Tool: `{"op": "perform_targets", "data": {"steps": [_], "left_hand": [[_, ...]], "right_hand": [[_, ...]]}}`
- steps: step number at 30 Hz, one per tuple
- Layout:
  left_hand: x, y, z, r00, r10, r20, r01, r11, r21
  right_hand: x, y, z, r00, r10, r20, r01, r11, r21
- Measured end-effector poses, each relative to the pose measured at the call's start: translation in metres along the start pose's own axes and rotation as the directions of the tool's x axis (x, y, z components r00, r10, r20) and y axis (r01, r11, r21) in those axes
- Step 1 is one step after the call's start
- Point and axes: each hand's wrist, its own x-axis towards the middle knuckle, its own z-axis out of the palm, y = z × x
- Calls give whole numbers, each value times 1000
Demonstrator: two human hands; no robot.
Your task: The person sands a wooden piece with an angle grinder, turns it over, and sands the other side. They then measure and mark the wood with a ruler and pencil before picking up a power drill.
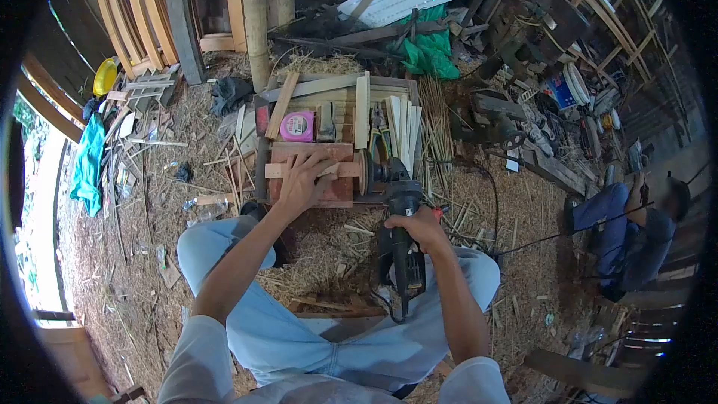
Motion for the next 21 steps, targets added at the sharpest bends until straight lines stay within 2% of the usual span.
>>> {"op": "perform_targets", "data": {"steps": [1, 7, 21], "left_hand": [[1, -2, 0, 1000, 4, -1, -4, 1000, 5], [-2, -2, 1, 1000, -6, 8, 6, 1000, -2], [-1, -2, 0, 1000, 22, 2, -22, 999, 27]], "right_hand": [[1, -2, 3, 999, -37, 40, 32, 994, 105], [-6, -16, -2, 999, -39, 20, 38, 998, 45], [-7, -15, -4, 1000, -21, 12, 21, 998, 56]]}}
